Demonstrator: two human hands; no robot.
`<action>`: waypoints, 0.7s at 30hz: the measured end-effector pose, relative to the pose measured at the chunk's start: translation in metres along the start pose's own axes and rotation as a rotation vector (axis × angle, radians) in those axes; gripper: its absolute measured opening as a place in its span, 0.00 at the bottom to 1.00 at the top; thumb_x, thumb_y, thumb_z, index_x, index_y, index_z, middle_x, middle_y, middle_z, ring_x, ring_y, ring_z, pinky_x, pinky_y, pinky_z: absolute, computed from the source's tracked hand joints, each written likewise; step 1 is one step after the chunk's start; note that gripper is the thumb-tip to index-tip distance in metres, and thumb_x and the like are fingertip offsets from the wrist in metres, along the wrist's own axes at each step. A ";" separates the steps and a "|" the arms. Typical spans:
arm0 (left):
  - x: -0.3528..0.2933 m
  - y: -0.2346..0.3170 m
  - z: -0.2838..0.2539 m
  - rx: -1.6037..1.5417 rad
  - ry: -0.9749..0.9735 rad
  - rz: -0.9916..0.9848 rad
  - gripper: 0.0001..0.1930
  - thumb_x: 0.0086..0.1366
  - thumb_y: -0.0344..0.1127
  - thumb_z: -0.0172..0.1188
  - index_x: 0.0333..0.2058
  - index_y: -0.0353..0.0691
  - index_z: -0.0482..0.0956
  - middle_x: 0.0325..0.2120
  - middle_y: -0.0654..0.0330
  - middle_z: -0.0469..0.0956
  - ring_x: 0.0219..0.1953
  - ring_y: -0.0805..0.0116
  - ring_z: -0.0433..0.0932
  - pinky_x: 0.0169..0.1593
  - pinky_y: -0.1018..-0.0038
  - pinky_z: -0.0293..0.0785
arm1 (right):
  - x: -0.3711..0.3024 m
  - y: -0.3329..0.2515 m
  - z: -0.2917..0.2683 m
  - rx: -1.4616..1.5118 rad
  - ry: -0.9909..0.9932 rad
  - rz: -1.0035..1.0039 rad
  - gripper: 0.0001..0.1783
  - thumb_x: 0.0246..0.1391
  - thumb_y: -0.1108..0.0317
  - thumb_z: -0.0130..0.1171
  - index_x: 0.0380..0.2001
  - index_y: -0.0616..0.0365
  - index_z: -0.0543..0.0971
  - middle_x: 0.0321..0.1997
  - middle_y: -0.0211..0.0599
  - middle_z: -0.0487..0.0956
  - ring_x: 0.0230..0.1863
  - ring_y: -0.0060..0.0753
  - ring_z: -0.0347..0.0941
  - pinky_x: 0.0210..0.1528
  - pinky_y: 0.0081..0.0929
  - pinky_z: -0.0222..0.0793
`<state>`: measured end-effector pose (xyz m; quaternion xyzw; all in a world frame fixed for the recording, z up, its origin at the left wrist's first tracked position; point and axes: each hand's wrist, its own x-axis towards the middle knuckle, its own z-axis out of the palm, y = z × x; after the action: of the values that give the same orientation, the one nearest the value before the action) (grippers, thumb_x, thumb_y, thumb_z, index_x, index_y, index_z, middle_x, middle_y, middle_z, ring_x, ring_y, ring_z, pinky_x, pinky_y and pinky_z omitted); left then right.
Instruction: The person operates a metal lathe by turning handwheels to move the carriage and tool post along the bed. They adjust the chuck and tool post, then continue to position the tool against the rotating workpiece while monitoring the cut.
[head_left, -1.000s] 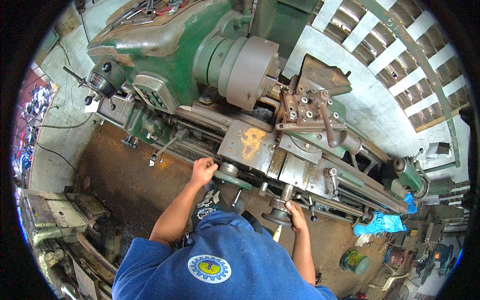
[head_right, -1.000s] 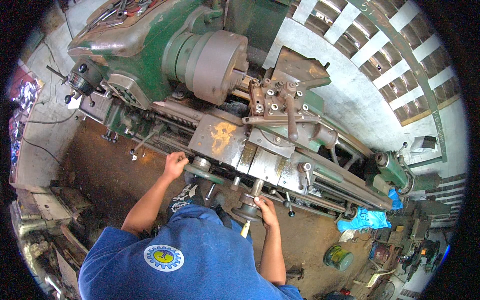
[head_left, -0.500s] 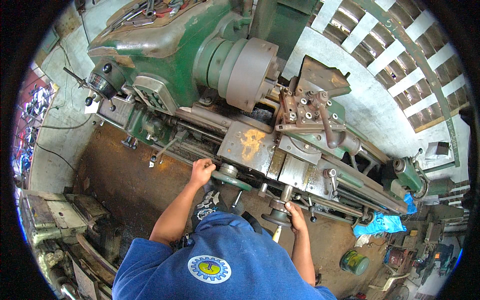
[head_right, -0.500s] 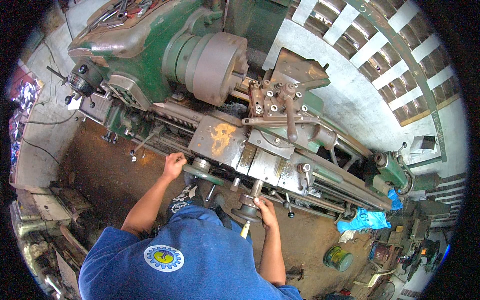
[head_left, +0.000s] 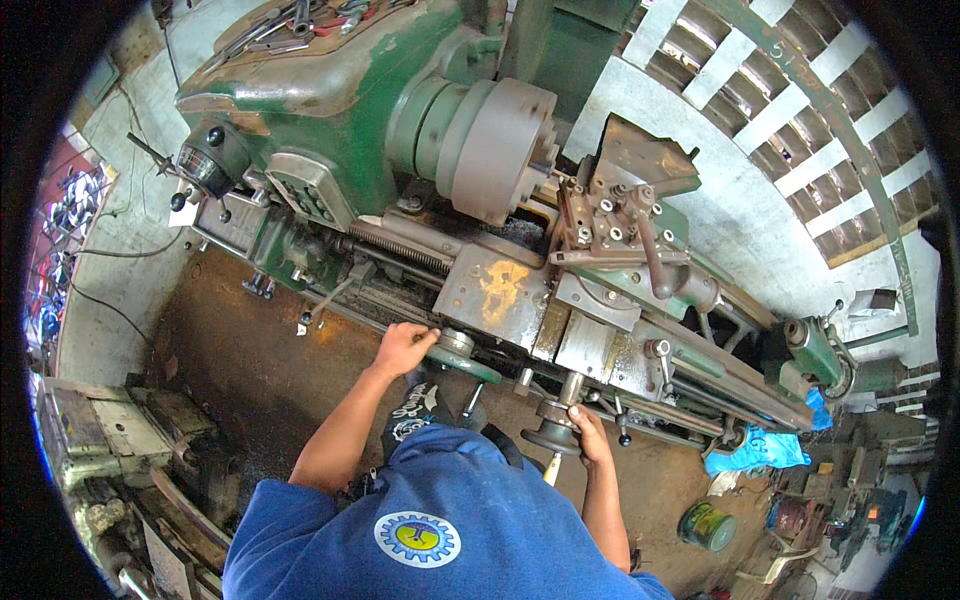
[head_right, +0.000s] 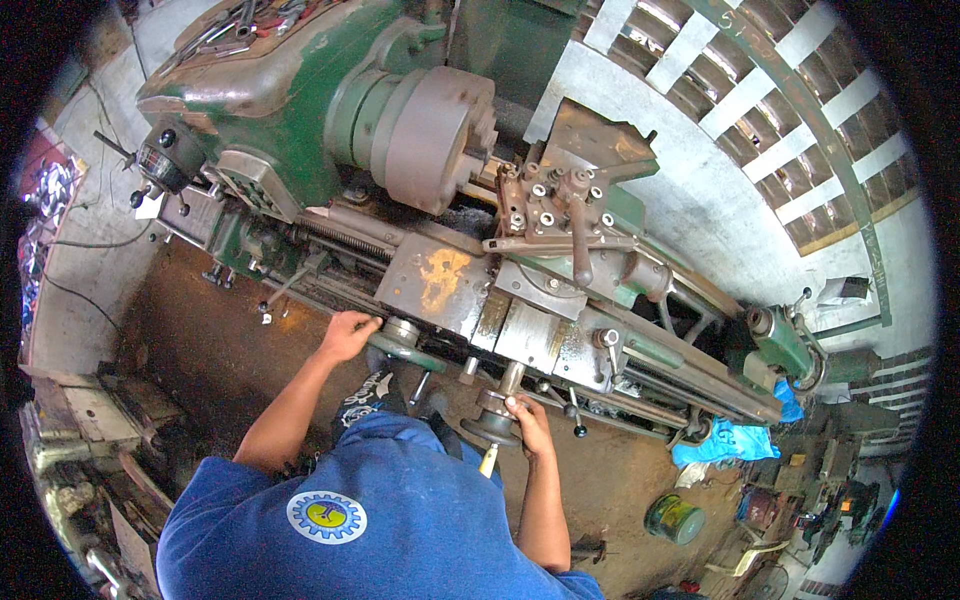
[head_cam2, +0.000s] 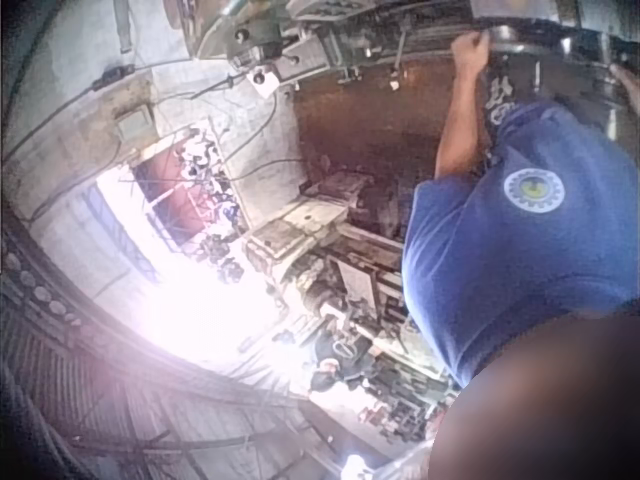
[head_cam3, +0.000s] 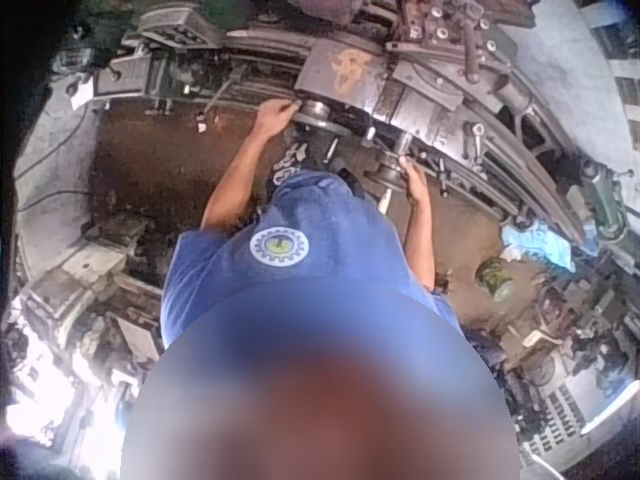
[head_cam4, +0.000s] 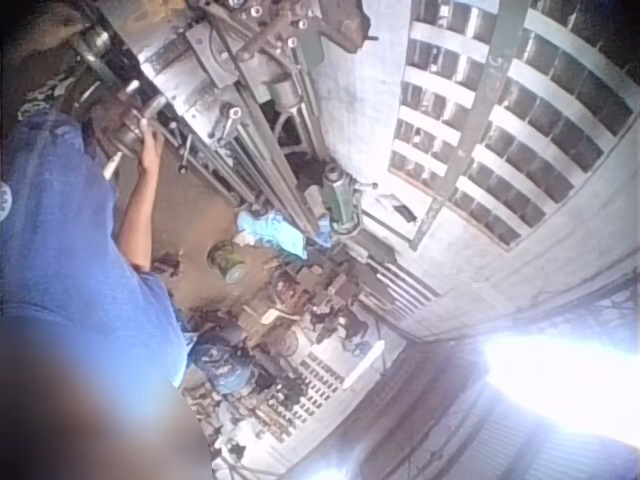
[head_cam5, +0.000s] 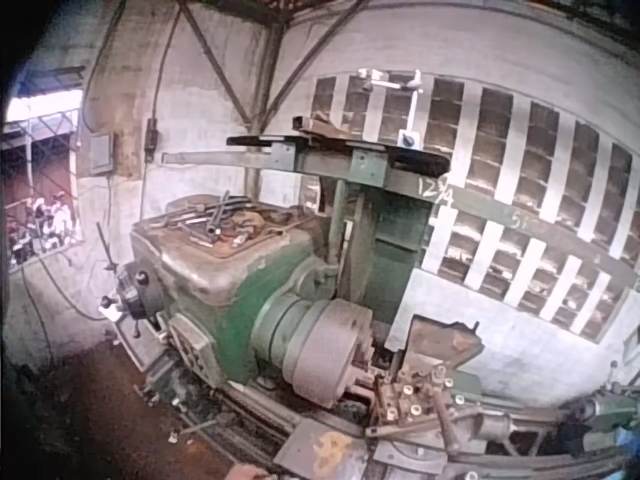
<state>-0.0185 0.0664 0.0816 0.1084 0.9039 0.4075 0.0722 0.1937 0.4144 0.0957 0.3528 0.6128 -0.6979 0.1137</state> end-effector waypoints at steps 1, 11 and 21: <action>0.000 0.007 -0.001 0.077 -0.054 0.004 0.20 0.55 0.50 0.60 0.27 0.34 0.82 0.25 0.42 0.78 0.31 0.45 0.79 0.37 0.57 0.74 | 0.000 0.000 0.000 0.002 0.011 0.011 0.41 0.45 0.47 0.69 0.55 0.68 0.71 0.50 0.48 0.76 0.52 0.38 0.70 0.57 0.34 0.62; 0.008 0.028 -0.006 0.215 -0.168 -0.046 0.23 0.53 0.50 0.61 0.15 0.34 0.76 0.16 0.44 0.72 0.24 0.43 0.75 0.32 0.54 0.71 | -0.012 -0.015 0.011 -0.010 0.063 -0.004 0.36 0.46 0.49 0.68 0.51 0.66 0.74 0.49 0.47 0.76 0.53 0.39 0.70 0.58 0.35 0.62; 0.008 0.021 -0.003 0.172 -0.124 -0.070 0.20 0.50 0.47 0.60 0.17 0.32 0.76 0.17 0.41 0.71 0.25 0.43 0.75 0.30 0.56 0.69 | -0.017 -0.023 0.013 -0.012 0.022 -0.013 0.35 0.47 0.47 0.66 0.50 0.64 0.75 0.48 0.42 0.76 0.52 0.37 0.69 0.56 0.35 0.62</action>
<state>-0.0240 0.0797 0.0993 0.1074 0.9325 0.3182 0.1329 0.1879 0.4024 0.1248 0.3555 0.6206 -0.6910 0.1046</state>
